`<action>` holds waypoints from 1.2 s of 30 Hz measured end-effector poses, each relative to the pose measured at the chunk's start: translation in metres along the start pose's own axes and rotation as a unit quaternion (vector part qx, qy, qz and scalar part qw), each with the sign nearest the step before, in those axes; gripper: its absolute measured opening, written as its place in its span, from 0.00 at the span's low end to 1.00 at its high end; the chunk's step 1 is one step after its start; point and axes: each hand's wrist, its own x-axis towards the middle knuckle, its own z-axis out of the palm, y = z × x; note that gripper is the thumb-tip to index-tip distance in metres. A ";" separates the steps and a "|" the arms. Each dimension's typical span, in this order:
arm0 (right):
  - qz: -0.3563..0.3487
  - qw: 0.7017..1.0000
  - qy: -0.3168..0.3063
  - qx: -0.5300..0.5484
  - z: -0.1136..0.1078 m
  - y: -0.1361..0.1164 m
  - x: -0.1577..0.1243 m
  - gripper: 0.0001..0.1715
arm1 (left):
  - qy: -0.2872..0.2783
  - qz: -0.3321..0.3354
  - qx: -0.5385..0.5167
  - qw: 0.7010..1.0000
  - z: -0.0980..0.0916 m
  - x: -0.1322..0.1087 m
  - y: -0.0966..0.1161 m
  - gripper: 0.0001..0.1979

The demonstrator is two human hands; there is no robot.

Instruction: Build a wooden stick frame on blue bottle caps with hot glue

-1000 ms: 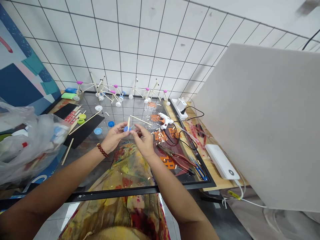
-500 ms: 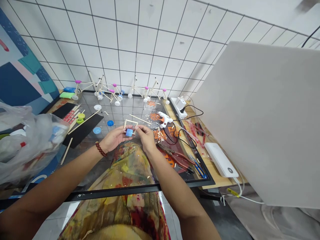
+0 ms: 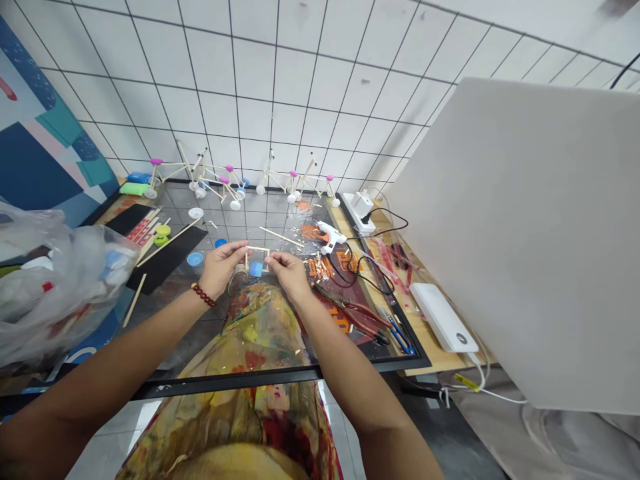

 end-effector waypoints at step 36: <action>-0.001 1.000 0.005 -0.022 -0.002 0.009 -0.004 0.15 | -0.038 0.081 0.082 0.993 -0.004 0.002 -0.012 0.06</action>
